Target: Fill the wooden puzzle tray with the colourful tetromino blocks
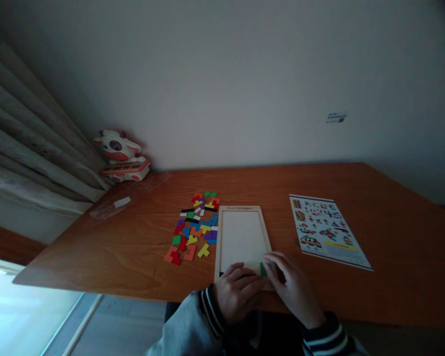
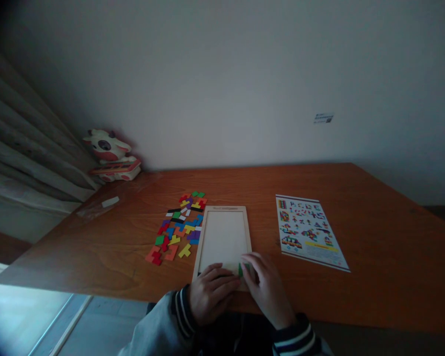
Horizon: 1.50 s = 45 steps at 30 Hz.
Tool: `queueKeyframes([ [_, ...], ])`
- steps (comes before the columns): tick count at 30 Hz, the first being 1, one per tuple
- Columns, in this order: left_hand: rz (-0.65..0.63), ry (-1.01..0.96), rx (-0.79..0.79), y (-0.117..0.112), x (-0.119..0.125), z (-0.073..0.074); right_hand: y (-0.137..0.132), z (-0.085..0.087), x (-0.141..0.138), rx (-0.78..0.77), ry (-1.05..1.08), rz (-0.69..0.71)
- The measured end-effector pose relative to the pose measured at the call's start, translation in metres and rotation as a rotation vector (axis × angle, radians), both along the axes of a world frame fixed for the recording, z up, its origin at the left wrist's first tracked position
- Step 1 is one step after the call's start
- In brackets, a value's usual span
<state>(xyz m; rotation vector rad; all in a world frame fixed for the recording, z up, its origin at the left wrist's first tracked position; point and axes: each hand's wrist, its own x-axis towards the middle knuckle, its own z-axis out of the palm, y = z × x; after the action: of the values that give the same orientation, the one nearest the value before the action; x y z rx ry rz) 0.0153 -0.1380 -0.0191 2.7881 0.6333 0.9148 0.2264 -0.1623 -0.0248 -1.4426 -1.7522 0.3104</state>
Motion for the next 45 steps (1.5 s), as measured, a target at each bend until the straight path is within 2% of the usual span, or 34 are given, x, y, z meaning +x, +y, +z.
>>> queueKeyframes([
  [4,-0.032,-0.012,0.029,-0.001,-0.007,0.000,-0.013,-0.003,-0.001,0.043,-0.157,0.106],
  [9,-0.045,-0.012,0.039,0.000,-0.008,0.002,-0.021,-0.006,0.000,0.093,-0.207,0.093],
  [17,0.005,-0.032,-0.037,-0.004,-0.007,-0.001,-0.020,-0.008,-0.004,0.113,-0.135,0.076],
  [21,0.007,-0.018,-0.026,-0.004,-0.008,-0.006,-0.020,-0.008,-0.002,0.069,-0.102,0.087],
  [26,0.011,-0.017,-0.021,-0.004,-0.008,-0.004,-0.016,-0.010,0.001,0.032,-0.060,0.093],
  [35,0.033,-0.020,-0.021,-0.005,-0.006,-0.006,-0.018,0.001,-0.001,-0.017,-0.088,0.127],
  [41,0.139,-0.138,0.047,-0.001,-0.025,0.001,-0.020,0.003,-0.001,-0.026,-0.093,0.119],
  [45,0.161,-0.109,0.033,0.003,-0.042,0.005,-0.021,0.007,-0.002,-0.041,-0.139,0.151],
])
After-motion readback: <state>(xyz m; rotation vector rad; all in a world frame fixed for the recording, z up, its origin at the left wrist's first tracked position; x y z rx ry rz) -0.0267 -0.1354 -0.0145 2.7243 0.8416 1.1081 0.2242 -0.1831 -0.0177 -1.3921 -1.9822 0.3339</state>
